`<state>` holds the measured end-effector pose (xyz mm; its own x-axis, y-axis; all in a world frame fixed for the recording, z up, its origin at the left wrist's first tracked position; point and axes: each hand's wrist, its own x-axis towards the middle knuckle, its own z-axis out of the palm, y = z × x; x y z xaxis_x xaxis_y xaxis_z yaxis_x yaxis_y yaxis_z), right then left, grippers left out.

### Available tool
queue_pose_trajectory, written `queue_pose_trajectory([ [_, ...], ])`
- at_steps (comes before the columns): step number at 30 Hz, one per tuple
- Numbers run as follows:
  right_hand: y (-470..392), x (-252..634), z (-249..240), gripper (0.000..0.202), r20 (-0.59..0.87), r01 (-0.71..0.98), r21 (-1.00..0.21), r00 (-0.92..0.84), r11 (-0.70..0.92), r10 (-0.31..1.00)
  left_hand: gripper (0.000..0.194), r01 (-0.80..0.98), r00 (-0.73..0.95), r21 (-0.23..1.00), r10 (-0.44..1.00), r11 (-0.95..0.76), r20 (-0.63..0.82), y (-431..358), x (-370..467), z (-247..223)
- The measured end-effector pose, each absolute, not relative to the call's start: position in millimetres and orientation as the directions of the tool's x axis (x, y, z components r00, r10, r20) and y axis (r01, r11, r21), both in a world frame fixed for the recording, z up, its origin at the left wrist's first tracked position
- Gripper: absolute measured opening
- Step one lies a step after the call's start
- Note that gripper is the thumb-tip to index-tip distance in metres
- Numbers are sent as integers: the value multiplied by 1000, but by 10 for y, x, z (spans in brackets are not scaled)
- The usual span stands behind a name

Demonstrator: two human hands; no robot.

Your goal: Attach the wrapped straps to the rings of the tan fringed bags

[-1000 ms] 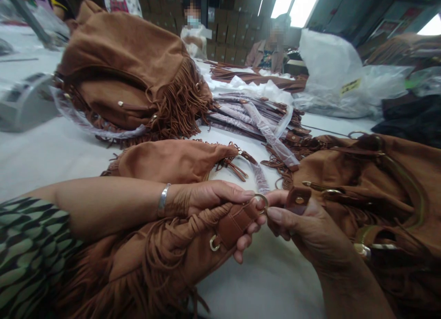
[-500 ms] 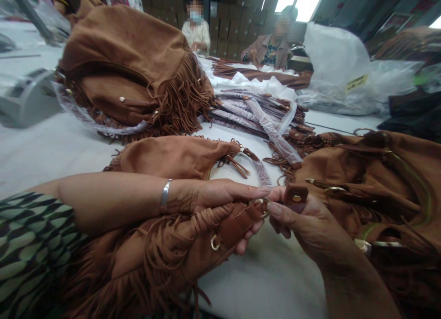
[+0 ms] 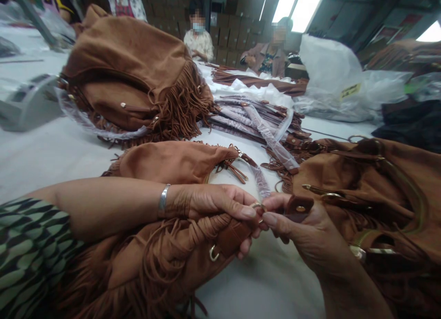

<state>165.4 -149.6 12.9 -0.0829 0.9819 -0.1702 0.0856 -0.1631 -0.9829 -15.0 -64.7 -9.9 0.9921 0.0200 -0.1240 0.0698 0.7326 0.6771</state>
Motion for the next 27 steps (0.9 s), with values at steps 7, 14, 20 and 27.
queue_pose_trajectory([
  [7,-1519,1611,108,15,-88,113,-990,-39,-83,995,39,216,975,698,-111,682,-193,-607,-153,-128],
  [14,-1487,1584,80,20,-196,97,-978,-115,-185,974,34,154,978,675,-12,721,-210,-637,-150,-47],
  [20,-1498,1540,126,10,-93,120,-990,-179,-72,979,45,200,964,624,-36,756,-264,-615,-128,-38],
  [27,-1515,1606,192,8,-80,216,-976,-249,-25,965,42,235,950,632,-37,739,-310,-626,-111,-86],
])
